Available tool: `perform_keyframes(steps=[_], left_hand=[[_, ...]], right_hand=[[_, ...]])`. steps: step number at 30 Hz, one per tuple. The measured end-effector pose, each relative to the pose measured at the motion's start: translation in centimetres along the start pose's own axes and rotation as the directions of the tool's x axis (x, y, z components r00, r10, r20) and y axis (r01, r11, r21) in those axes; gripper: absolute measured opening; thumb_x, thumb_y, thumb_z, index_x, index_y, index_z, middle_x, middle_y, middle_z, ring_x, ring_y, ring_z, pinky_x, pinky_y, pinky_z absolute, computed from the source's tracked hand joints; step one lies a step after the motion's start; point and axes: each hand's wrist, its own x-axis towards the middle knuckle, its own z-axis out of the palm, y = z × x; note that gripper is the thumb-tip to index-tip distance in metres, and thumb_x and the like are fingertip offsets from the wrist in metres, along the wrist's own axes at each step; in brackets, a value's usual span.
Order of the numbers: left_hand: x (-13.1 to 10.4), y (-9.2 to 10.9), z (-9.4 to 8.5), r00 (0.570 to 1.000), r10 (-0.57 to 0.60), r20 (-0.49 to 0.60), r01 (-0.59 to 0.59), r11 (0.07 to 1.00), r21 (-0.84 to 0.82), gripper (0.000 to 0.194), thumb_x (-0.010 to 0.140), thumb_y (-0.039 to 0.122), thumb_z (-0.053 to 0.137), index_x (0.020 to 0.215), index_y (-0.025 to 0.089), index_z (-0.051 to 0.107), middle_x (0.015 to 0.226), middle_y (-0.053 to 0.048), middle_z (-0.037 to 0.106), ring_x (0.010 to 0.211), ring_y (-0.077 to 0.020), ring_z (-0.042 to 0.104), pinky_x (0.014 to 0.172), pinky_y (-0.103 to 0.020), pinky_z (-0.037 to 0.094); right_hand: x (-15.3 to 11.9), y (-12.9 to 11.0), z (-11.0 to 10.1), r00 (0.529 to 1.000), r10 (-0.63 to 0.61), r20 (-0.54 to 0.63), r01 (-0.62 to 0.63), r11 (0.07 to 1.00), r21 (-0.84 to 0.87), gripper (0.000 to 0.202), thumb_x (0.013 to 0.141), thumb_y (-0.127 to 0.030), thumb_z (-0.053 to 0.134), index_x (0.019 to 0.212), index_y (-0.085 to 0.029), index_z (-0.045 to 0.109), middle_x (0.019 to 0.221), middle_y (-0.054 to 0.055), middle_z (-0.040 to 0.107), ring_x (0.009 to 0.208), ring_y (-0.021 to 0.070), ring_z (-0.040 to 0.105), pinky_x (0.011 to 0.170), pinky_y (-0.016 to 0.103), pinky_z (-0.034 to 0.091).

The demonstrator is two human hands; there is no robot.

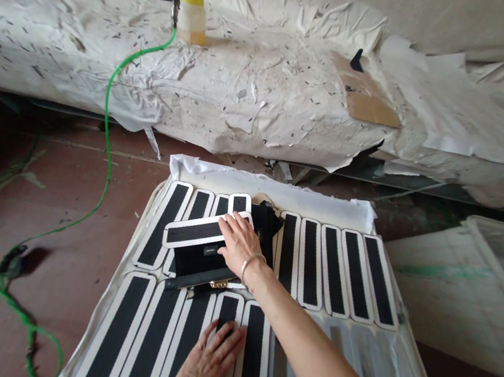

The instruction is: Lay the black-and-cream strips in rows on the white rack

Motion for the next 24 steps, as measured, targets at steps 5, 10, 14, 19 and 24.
perform_keyframes(steps=[5, 10, 14, 19, 24], left_hand=[[-0.2, 0.3, -0.7, 0.999, -0.033, 0.021, 0.034, 0.997, -0.064, 0.084, 0.090, 0.044, 0.050, 0.153, 0.025, -0.001, 0.160, 0.003, 0.007, 0.145, -0.0269, 0.019, 0.118, -0.051, 0.012], [-0.6, 1.2, -1.6, 0.999, -0.049, -0.020, 0.049, 0.999, -0.021, 0.082, 0.089, 0.041, 0.049, 0.154, 0.021, 0.002, 0.161, 0.001, 0.007, 0.147, -0.0255, 0.014, 0.120, -0.048, 0.014], [-0.8, 1.4, -1.1, 0.996, -0.016, -0.092, 0.020, 0.999, 0.043, 0.080, 0.090, 0.041, 0.048, 0.154, 0.012, 0.009, 0.161, -0.006, 0.008, 0.148, -0.0243, 0.010, 0.120, -0.038, 0.016], [0.1, 0.8, -0.8, 0.992, 0.085, -0.096, -0.080, 0.995, 0.059, 0.082, 0.091, 0.054, 0.045, 0.152, 0.006, 0.018, 0.160, -0.013, 0.012, 0.147, -0.0274, 0.012, 0.119, -0.041, 0.020], [2.5, 0.9, -2.0, 0.996, 0.085, 0.011, -0.085, 0.995, 0.048, 0.072, 0.089, 0.055, 0.049, 0.141, 0.005, 0.041, 0.156, -0.017, 0.027, 0.145, -0.0291, 0.020, 0.118, -0.044, 0.025]], right_hand=[[5.4, 0.8, 0.8, 0.970, -0.106, 0.218, 0.136, 0.982, -0.129, 0.078, 0.049, -0.036, 0.094, 0.115, -0.016, 0.058, 0.118, 0.012, 0.061, 0.117, 0.0305, 0.051, 0.106, 0.045, 0.034], [5.5, 0.1, 0.3, 0.964, -0.137, 0.228, 0.180, 0.968, -0.178, 0.055, 0.064, -0.020, 0.080, 0.113, -0.014, 0.055, 0.119, 0.013, 0.055, 0.108, 0.0280, 0.052, 0.091, 0.041, 0.044], [1.7, -0.3, -2.1, 0.986, -0.065, 0.152, 0.091, 0.982, -0.166, 0.058, 0.071, -0.029, 0.069, 0.122, -0.016, 0.047, 0.116, 0.012, 0.054, 0.091, 0.0234, 0.056, 0.073, 0.037, 0.051], [-9.0, 2.1, -5.4, 0.916, 0.280, -0.289, -0.277, 0.960, 0.051, 0.070, 0.071, -0.040, 0.064, 0.131, -0.013, 0.039, 0.111, 0.013, 0.055, 0.087, 0.0238, 0.059, 0.067, 0.036, 0.054], [-22.5, 3.7, -3.7, 0.647, 0.606, -0.463, -0.593, 0.782, 0.195, 0.067, 0.072, -0.048, 0.065, 0.128, -0.016, 0.046, 0.112, 0.012, 0.059, 0.101, 0.0308, 0.060, 0.084, 0.044, 0.053]])
